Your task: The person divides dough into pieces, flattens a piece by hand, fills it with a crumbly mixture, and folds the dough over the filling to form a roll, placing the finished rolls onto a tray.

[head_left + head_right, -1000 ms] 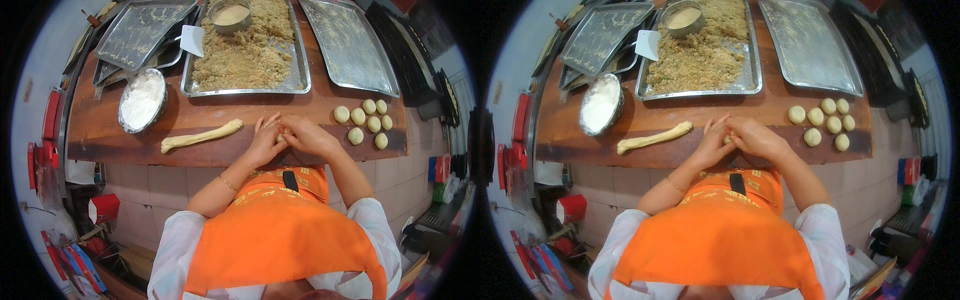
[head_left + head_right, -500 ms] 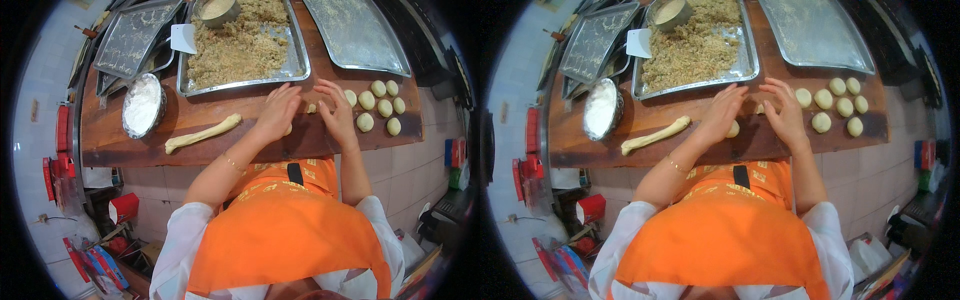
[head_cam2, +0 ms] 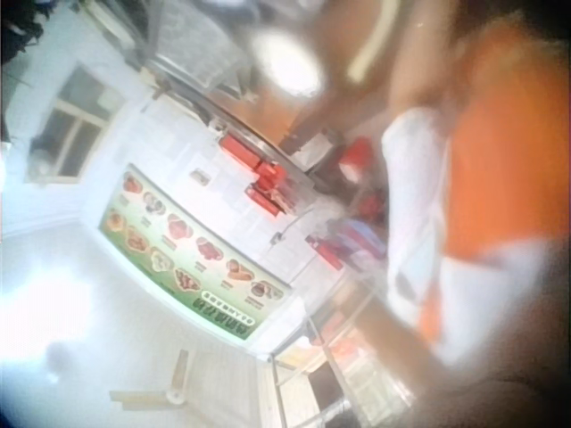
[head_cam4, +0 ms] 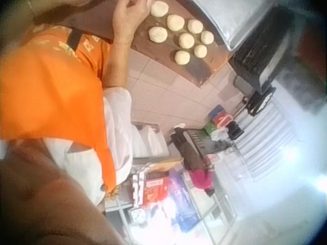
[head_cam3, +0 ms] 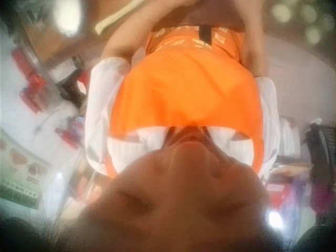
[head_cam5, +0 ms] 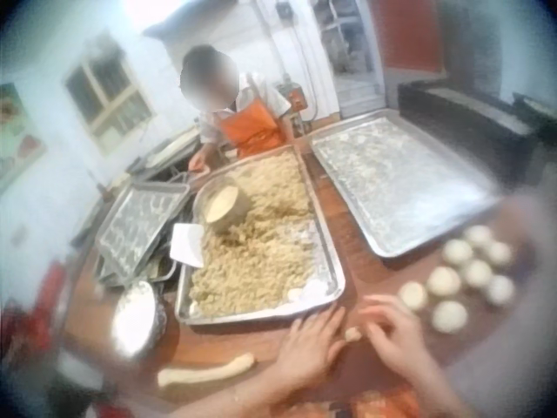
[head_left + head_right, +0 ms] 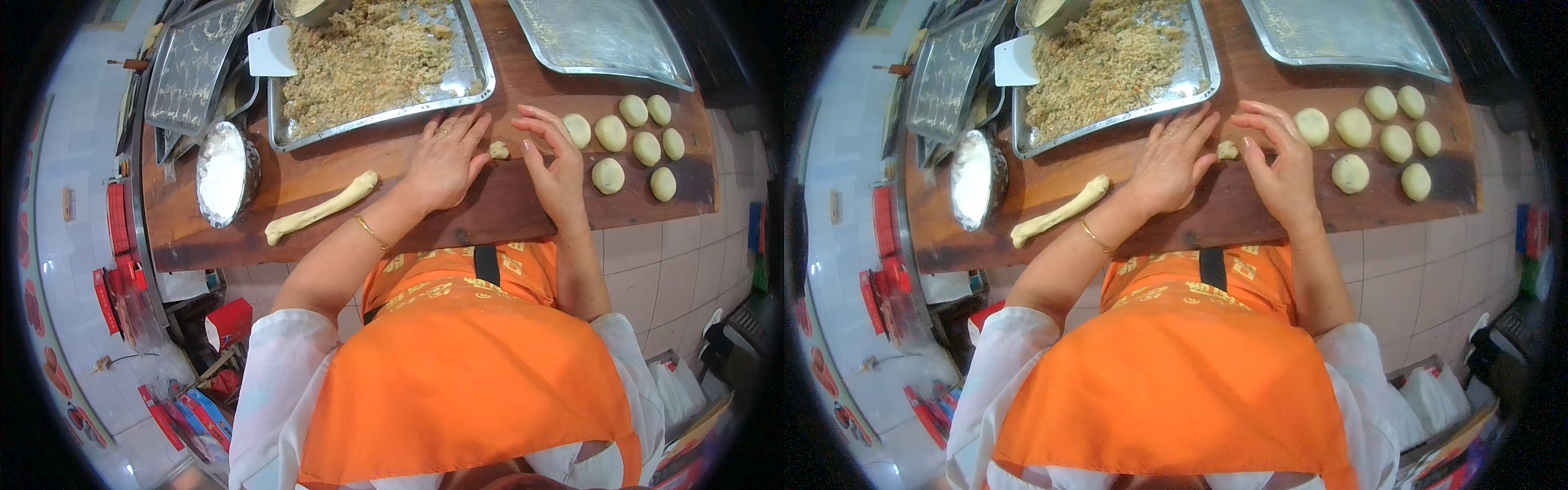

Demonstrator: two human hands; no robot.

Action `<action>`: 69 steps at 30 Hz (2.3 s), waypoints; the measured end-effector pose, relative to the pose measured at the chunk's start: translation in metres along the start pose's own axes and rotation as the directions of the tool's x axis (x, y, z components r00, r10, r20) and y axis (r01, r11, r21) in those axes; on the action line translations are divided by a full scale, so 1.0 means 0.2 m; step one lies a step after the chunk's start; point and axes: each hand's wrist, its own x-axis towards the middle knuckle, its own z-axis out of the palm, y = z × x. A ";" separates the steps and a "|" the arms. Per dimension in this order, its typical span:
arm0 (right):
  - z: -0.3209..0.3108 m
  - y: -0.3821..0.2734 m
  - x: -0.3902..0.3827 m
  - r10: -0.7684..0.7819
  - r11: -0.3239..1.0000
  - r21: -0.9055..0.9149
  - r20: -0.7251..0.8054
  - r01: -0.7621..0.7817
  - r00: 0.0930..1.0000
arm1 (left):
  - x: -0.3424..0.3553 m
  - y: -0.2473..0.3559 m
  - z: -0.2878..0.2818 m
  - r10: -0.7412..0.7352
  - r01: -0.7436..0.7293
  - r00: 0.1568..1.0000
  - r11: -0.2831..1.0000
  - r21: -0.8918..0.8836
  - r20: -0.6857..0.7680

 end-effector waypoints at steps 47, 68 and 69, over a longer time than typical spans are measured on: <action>0.16 -0.12 -0.21 -0.073 0.929 -0.294 0.451 0.225 0.890 | -0.47 0.11 -0.02 -0.530 0.279 0.787 -0.151 -0.948 0.316; 0.09 -0.10 -0.17 -0.022 0.964 -0.215 0.523 0.157 0.852 | -0.39 0.01 0.01 -0.465 0.354 0.876 0.445 -0.823 0.125; 0.09 -0.12 -0.16 -0.033 0.959 -0.225 0.515 0.172 0.856 | -0.39 0.00 0.00 -0.466 0.358 0.879 0.511 -0.781 0.099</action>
